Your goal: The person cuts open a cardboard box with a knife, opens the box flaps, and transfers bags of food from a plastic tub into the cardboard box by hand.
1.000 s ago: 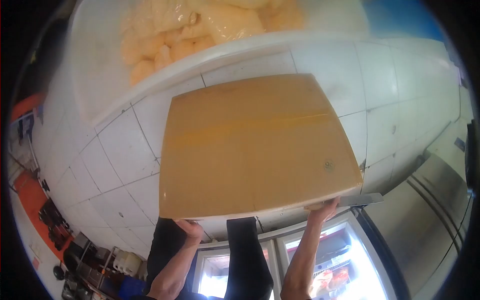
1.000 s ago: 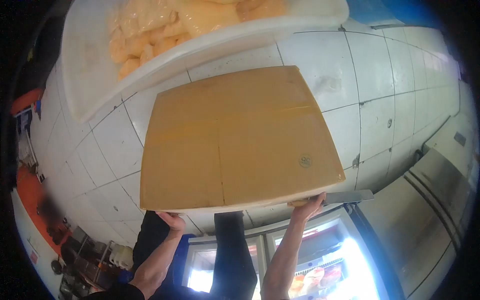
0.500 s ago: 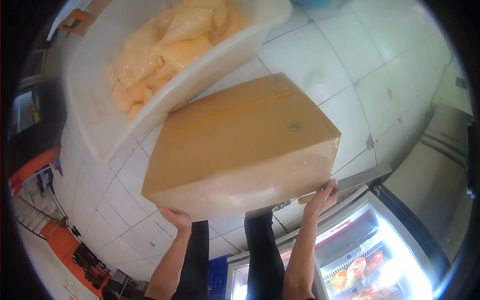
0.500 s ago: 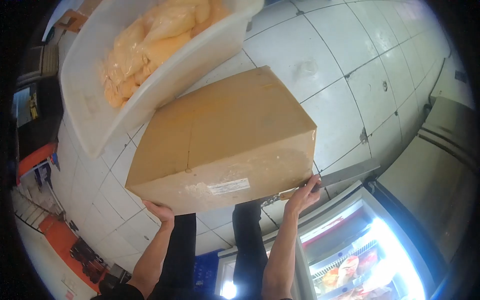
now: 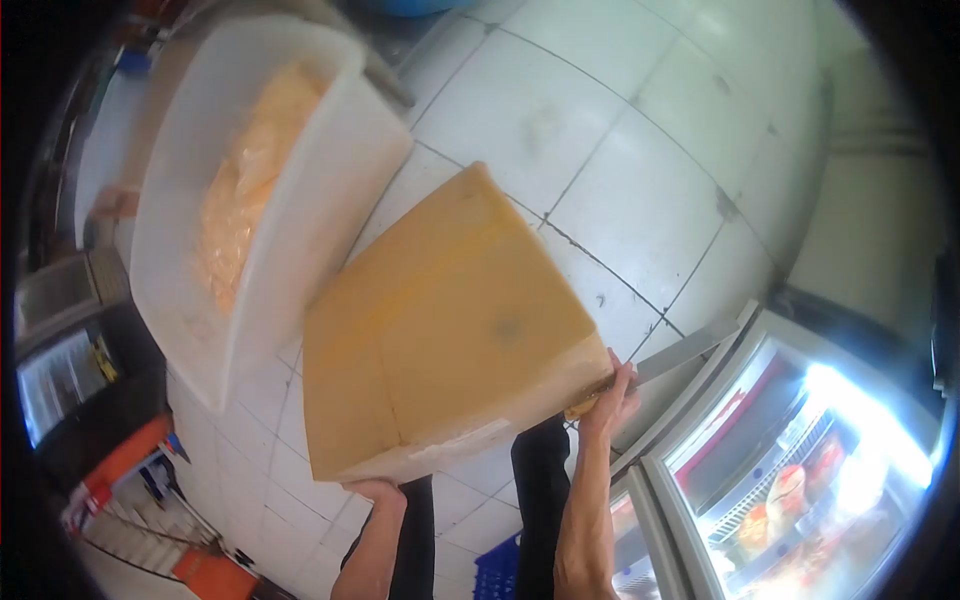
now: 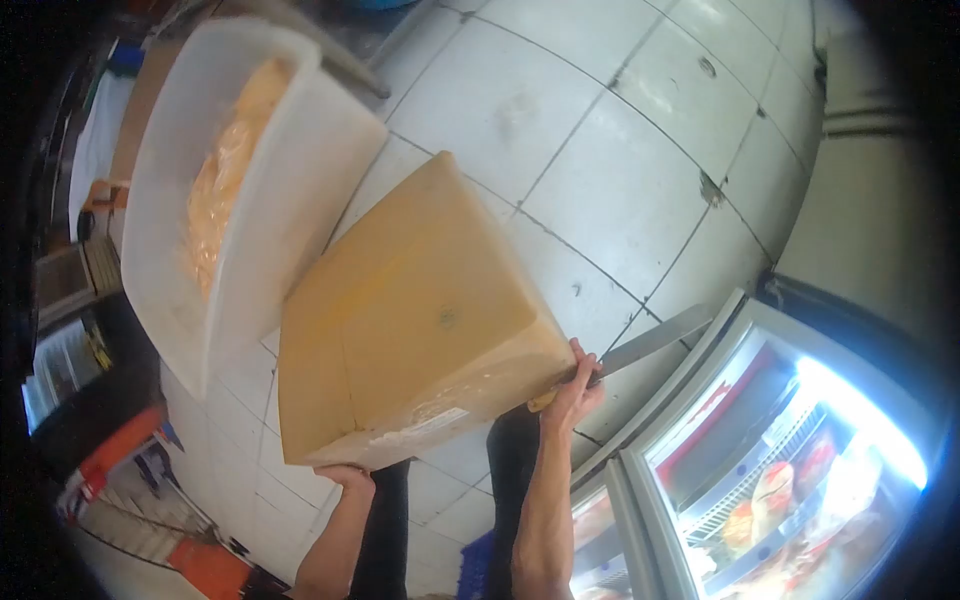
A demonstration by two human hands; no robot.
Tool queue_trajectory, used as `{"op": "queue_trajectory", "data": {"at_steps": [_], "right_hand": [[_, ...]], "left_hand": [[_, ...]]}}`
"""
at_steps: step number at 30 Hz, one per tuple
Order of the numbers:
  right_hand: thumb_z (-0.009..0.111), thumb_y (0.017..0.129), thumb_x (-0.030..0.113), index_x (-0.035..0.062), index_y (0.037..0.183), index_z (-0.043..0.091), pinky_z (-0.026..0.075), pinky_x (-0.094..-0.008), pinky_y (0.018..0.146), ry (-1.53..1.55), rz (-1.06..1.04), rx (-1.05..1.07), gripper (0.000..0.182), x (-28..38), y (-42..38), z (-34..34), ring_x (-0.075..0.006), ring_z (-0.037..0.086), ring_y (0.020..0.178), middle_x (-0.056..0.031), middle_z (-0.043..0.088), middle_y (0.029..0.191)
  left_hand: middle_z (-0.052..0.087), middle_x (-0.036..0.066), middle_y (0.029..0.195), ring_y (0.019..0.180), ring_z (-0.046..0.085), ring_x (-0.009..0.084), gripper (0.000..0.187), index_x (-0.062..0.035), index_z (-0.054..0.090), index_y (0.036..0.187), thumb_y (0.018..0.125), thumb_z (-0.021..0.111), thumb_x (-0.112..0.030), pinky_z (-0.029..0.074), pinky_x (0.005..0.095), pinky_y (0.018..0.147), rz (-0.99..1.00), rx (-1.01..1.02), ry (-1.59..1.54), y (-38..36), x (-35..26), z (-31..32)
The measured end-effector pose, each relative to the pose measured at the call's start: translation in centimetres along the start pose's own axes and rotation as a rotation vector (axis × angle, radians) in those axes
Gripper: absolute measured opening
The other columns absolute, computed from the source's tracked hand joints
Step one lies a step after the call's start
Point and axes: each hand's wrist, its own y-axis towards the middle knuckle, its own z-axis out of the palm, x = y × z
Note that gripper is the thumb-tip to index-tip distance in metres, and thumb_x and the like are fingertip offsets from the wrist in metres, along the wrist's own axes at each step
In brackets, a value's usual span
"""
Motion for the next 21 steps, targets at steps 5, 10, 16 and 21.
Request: {"op": "queue_trajectory", "data": {"at_steps": [5,10,16,21], "right_hand": [[0.058,0.105,0.035,-0.012,0.11,0.07,0.048,-0.0354,0.097,-0.036,-0.009,0.025,0.049,-1.5,1.0,-1.9,-0.0199,0.065,0.096,-0.0167,0.072,0.112],[0.06,0.105,0.033,-0.0113,0.111,0.066,0.047,-0.035,0.1,0.045,0.007,0.038,0.045,-2.1,3.0,-0.4,-0.0195,0.065,0.106,-0.0174,0.073,0.116],[0.061,0.104,0.031,-0.0068,0.112,0.071,0.043,-0.0321,0.103,-0.132,-0.021,0.182,0.04,-2.5,11.4,3.0,-0.0178,0.063,0.107,-0.0149,0.074,0.118],[0.059,0.104,0.027,-0.005,0.122,0.068,0.042,-0.0329,0.109,-0.288,-0.264,0.233,0.037,4.5,9.1,1.4,-0.0208,0.06,0.122,-0.0149,0.067,0.129]], "left_hand": [[0.045,0.006,0.155,0.142,0.044,0.0308,0.09,-0.0209,0.042,0.153,0.09,0.02,-0.082,0.041,0.0509,0.114,-0.149,0.173,0.084,0.3,0.1,-1.0],[0.044,0.007,0.156,0.145,0.041,0.0331,0.089,-0.0218,0.044,0.151,0.089,0.028,-0.083,0.036,0.0565,0.117,-0.082,0.316,0.011,-1.6,2.3,0.0],[0.043,0.008,0.158,0.144,0.042,0.0313,0.068,-0.0178,0.044,0.152,0.098,0.044,-0.058,0.034,0.0547,0.117,-0.403,0.372,0.443,0.2,11.8,-8.7],[0.05,0.014,0.151,0.139,0.048,0.0265,0.051,-0.0155,0.058,0.14,0.092,0.069,-0.031,0.037,0.0502,0.112,-0.699,0.803,1.314,-6.0,6.8,-5.1]]}}
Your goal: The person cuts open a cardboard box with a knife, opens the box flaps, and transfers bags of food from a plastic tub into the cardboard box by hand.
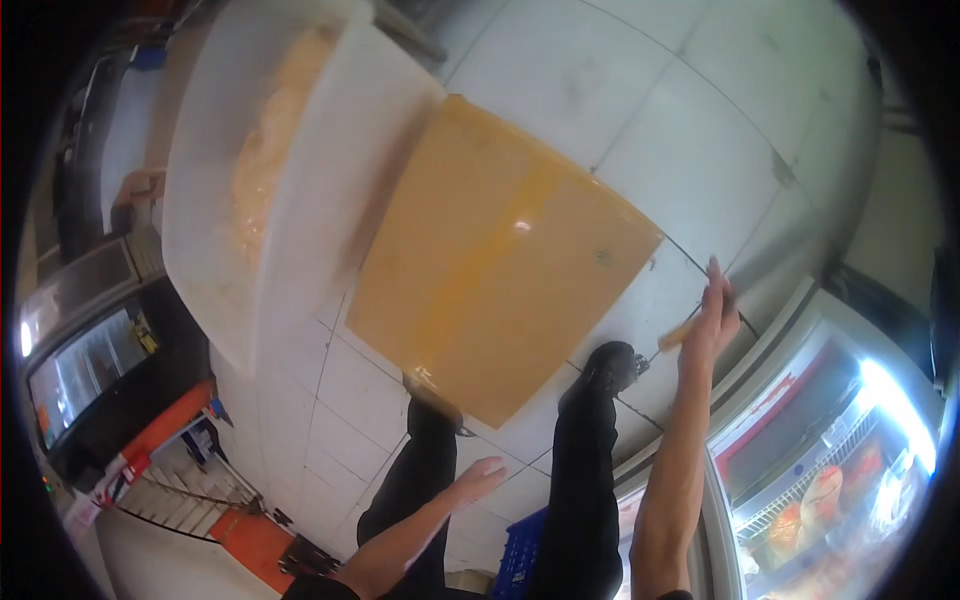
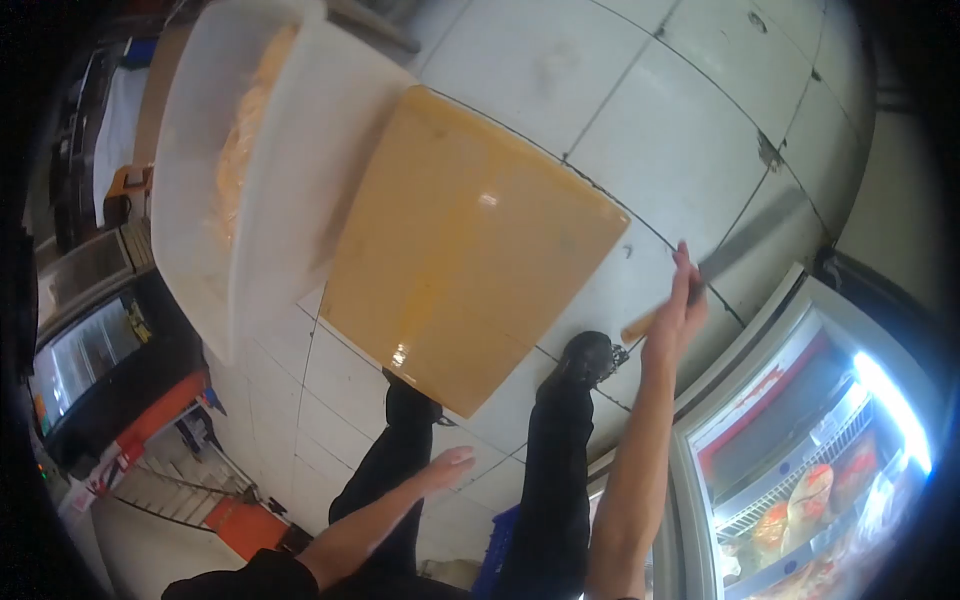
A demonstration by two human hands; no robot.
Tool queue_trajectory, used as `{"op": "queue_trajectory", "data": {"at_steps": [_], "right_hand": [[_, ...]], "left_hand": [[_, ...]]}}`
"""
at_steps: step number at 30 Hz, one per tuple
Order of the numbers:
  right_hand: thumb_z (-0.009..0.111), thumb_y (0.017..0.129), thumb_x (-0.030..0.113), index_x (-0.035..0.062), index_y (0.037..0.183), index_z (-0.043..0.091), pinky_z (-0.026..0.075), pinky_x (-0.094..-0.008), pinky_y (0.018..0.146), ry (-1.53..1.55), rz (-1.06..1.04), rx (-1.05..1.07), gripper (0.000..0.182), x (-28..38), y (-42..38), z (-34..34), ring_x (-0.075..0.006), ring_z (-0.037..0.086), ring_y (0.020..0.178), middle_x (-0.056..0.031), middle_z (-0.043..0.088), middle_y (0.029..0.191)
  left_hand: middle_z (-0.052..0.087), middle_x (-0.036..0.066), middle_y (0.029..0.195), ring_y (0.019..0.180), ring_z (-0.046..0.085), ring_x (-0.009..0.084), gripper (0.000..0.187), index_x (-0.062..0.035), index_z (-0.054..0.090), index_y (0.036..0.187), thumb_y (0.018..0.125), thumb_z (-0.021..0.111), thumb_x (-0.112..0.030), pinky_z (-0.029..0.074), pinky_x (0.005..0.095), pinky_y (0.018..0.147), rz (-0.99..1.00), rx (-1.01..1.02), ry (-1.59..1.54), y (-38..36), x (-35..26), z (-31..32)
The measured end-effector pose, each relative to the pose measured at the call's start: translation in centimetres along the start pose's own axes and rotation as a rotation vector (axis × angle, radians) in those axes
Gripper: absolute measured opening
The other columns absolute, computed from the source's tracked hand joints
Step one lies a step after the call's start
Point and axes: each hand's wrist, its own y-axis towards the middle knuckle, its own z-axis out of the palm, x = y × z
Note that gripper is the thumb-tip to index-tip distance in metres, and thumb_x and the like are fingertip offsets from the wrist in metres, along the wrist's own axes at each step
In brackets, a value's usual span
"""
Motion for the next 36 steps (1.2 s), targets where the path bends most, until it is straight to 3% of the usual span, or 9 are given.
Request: {"op": "queue_trajectory", "data": {"at_steps": [4,6,11,14,19,28,31,33,36], "right_hand": [[0.053,0.107,0.028,-0.0115,0.116,0.065,0.054,-0.0404,0.097,0.056,0.171,0.133,0.042,1.3,-8.7,-1.1,-0.0253,0.068,0.108,-0.0193,0.07,0.119],[0.055,0.107,0.028,-0.0079,0.112,0.065,0.058,-0.0366,0.085,-0.043,0.24,0.198,0.038,-0.8,-14.4,-1.7,-0.0221,0.07,0.091,-0.0154,0.072,0.102],[0.061,0.103,0.033,0.0017,0.093,0.062,0.053,-0.0295,0.057,-0.097,0.69,0.292,0.033,0.6,-30.2,3.0,-0.0152,0.062,0.062,-0.0059,0.063,0.073],[0.059,0.104,0.037,0.0044,0.09,0.061,0.045,-0.0282,0.044,-0.326,0.562,0.401,0.035,-2.3,-37.8,5.0,-0.0126,0.054,0.047,-0.0033,0.058,0.061],[0.066,0.096,0.028,-0.0072,0.098,0.06,0.052,-0.0535,0.078,-0.875,0.134,0.023,0.036,-3.8,-41.0,16.9,-0.0508,0.066,0.087,-0.0294,0.069,0.092],[0.064,0.096,0.031,-0.0086,0.132,0.048,0.04,-0.0502,0.105,-0.981,-0.08,-0.135,0.056,0.6,-37.3,30.7,-0.0442,0.048,0.123,-0.0276,0.05,0.128],[0.067,0.091,0.015,-0.0083,0.129,0.047,0.042,-0.0538,0.098,-0.951,-0.565,-0.171,0.049,11.5,-38.1,39.2,-0.0434,0.05,0.118,-0.0276,0.047,0.127],[0.07,0.09,0.013,-0.0068,0.131,0.047,0.039,-0.0551,0.101,-0.865,-0.929,-0.054,0.051,17.8,-38.9,44.5,-0.0435,0.046,0.124,-0.0271,0.046,0.131],[0.076,0.086,0.015,-0.0026,0.136,0.047,0.038,-0.0561,0.105,-0.705,-0.799,0.264,0.06,21.7,-37.6,52.5,-0.0445,0.042,0.13,-0.0265,0.044,0.135]], "left_hand": [[0.048,0.024,0.148,0.136,0.046,0.0413,0.056,-0.0147,0.057,0.141,0.092,0.069,-0.04,0.038,0.0494,0.112,0.466,-0.499,1.078,-13.6,-5.0,-9.9],[0.042,0.026,0.154,0.142,0.04,0.0448,0.062,-0.015,0.05,0.149,0.096,0.065,-0.042,0.033,0.0468,0.118,0.306,-0.46,1.182,-20.5,-3.0,-14.7],[0.032,0.024,0.162,0.152,0.027,0.0347,0.063,-0.0083,0.037,0.157,0.108,0.046,-0.047,0.019,0.043,0.125,0.302,-0.296,0.037,-26.8,11.8,-21.2],[0.059,0.022,0.14,0.129,0.058,0.0279,0.057,-0.0023,0.048,0.148,0.109,0.043,-0.043,0.044,0.0419,0.109,0.121,-0.355,0.027,-28.5,13.7,-29.0],[0.071,0.017,0.117,0.088,0.072,0.023,0.027,-0.0011,0.064,0.122,0.103,0.058,-0.02,0.058,0.0338,0.074,0.181,-0.492,0.035,-28.3,12.5,-42.2],[0.059,0.013,0.125,0.114,0.059,0.0264,0.033,-0.0024,0.056,0.127,0.096,0.064,-0.01,0.051,0.0351,0.09,0.798,-1.183,0.142,-26.1,1.2,-56.9],[0.047,0.014,0.136,0.128,0.046,0.0253,0.053,-0.001,0.041,0.145,0.103,0.06,-0.027,0.04,0.0413,0.106,0.817,-1.301,-0.271,-22.0,-9.2,-65.6],[0.04,0.021,0.141,0.129,0.044,0.0316,0.062,0.0049,0.037,0.145,0.103,0.059,-0.035,0.037,0.0424,0.109,0.834,-1.471,-0.292,-18.8,-15.0,-72.0],[0.037,0.026,0.142,0.127,0.044,0.0371,0.065,0.0094,0.037,0.142,0.103,0.06,-0.037,0.037,0.0451,0.109,0.744,-1.592,-0.282,-15.8,-20.1,-74.1]]}}
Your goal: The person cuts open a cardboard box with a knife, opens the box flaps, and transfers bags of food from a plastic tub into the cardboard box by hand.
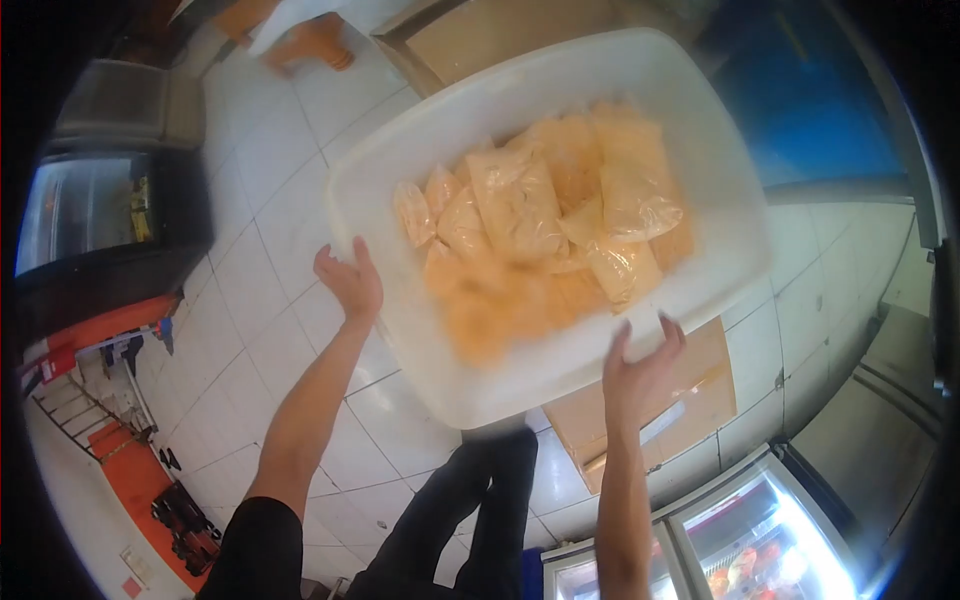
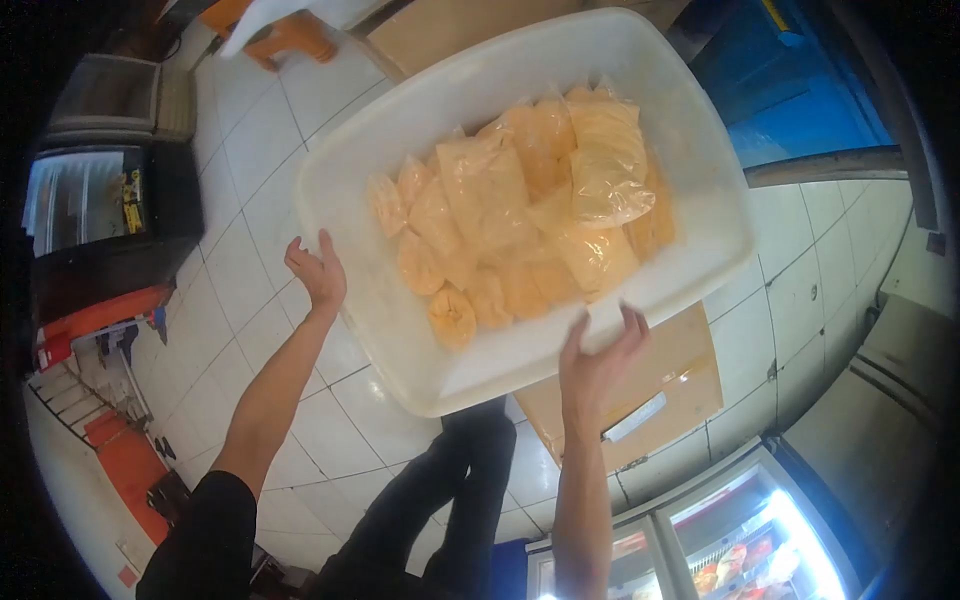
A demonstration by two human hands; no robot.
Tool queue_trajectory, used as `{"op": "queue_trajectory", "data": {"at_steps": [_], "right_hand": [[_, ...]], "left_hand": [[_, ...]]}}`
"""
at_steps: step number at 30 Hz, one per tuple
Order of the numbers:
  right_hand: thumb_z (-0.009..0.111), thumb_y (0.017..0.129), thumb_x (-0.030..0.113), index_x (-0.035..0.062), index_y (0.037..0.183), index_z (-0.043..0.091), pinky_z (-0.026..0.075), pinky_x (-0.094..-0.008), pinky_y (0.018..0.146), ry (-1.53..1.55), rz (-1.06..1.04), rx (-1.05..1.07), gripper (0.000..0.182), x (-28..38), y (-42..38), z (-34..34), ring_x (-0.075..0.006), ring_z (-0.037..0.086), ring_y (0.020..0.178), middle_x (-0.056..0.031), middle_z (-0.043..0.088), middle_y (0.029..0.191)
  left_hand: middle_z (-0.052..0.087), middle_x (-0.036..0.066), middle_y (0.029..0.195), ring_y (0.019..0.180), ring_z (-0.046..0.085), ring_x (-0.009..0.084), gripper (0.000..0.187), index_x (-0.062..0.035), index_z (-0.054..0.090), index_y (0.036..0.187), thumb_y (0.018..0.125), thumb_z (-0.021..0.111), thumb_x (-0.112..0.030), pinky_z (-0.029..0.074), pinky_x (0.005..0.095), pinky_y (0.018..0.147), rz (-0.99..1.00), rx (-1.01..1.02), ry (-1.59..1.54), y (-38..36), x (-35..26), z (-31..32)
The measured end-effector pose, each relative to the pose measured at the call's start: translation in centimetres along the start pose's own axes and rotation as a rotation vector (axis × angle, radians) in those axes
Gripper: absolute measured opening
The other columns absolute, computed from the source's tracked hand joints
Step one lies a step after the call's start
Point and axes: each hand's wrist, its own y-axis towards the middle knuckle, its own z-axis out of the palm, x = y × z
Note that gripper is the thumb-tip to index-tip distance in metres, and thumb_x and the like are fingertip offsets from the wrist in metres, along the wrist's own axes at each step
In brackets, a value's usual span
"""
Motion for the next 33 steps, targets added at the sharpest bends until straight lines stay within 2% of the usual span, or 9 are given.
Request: {"op": "queue_trajectory", "data": {"at_steps": [4,7,10,12,16,19,22,29,33], "right_hand": [[0.081,0.081,0.019,0.0122,0.147,0.043,0.039,-0.0623,0.105,-0.161,-0.05,0.12,0.076,2.3,9.3,8.4,-0.0483,0.035,0.138,-0.0299,0.031,0.152],[0.079,0.081,0.017,0.0256,0.15,0.041,0.039,-0.069,0.103,-0.692,0.002,0.556,0.08,-0.1,11.4,13.7,-0.051,0.038,0.138,-0.0326,0.015,0.162],[0.076,0.08,0.009,0.029,0.148,0.042,0.04,-0.0742,0.099,-0.542,-0.06,0.414,0.078,-6.2,11.1,19.5,-0.0548,0.047,0.129,-0.0323,0.008,0.165],[0.069,0.078,-0.002,0.0214,0.136,0.05,0.049,-0.0665,0.094,-0.458,-0.117,0.282,0.065,-7.3,10.6,20.0,-0.0545,0.058,0.114,-0.0321,0.017,0.162],[0.07,0.075,-0.002,0.0146,0.116,0.058,0.056,-0.0553,0.084,-0.211,-0.023,0.31,0.046,-6.0,14.0,15.4,-0.0496,0.063,0.104,-0.0285,0.036,0.15],[0.074,0.069,0.006,0.0083,0.098,0.064,0.056,-0.0507,0.079,-0.06,0.051,0.205,0.031,-5.7,15.0,11.9,-0.0422,0.064,0.092,-0.0184,0.055,0.106],[0.074,0.07,0.008,0.0032,0.098,0.065,0.053,-0.0511,0.079,0.038,0.063,0.158,0.03,-1.7,14.0,5.9,-0.0425,0.063,0.091,-0.0189,0.057,0.095],[0.084,0.068,0.019,0.0012,0.129,0.055,0.049,-0.0488,0.095,0.315,0.529,0.203,0.07,2.8,-2.0,-10.0,-0.0429,0.061,0.112,-0.0246,0.062,0.122],[0.076,0.078,0.023,-0.0049,0.106,0.07,0.049,-0.0369,0.085,0.348,0.64,0.094,0.04,7.2,-4.5,-16.8,-0.0255,0.061,0.097,-0.0114,0.059,0.099]], "left_hand": [[0.036,0.028,0.141,0.125,0.045,0.0406,0.065,0.0087,0.039,0.138,0.103,0.058,-0.042,0.039,0.0483,0.108,0.078,-0.136,0.069,0.4,1.1,1.6],[0.036,0.026,0.142,0.122,0.047,0.0399,0.063,0.0091,0.039,0.137,0.104,0.057,-0.041,0.041,0.0474,0.106,0.053,-0.062,0.162,0.4,-2.2,0.7],[0.037,0.025,0.143,0.123,0.049,0.0384,0.06,0.0105,0.042,0.136,0.104,0.056,-0.039,0.043,0.0454,0.106,0.033,-0.019,0.282,0.6,-1.9,1.1],[0.039,0.025,0.143,0.123,0.05,0.0379,0.058,0.0109,0.044,0.134,0.104,0.055,-0.038,0.044,0.0443,0.106,0.049,-0.014,0.317,0.8,-1.7,1.2],[0.044,0.026,0.14,0.124,0.052,0.0385,0.054,0.0123,0.05,0.13,0.105,0.054,-0.035,0.047,0.0437,0.106,0.047,-0.036,0.347,0.8,-2.9,1.1],[0.046,0.026,0.138,0.121,0.054,0.0394,0.053,0.0124,0.051,0.129,0.104,0.055,-0.035,0.049,0.0442,0.103,0.117,-0.037,0.421,1.2,-2.3,1.0],[0.047,0.028,0.136,0.12,0.053,0.0406,0.053,0.0132,0.051,0.128,0.103,0.055,-0.034,0.049,0.0451,0.1,0.104,-0.02,0.384,1.0,-2.6,1.1],[0.035,0.026,0.149,0.14,0.032,0.0416,0.071,0.0067,0.033,0.145,0.097,0.062,-0.037,0.029,0.0578,0.112,0.488,-0.029,0.619,-0.4,-5.8,1.1],[0.033,0.027,0.151,0.141,0.031,0.0416,0.078,0.0062,0.034,0.145,0.09,0.069,-0.037,0.025,0.0569,0.113,0.633,0.122,0.579,0.1,-4.8,0.8]]}}
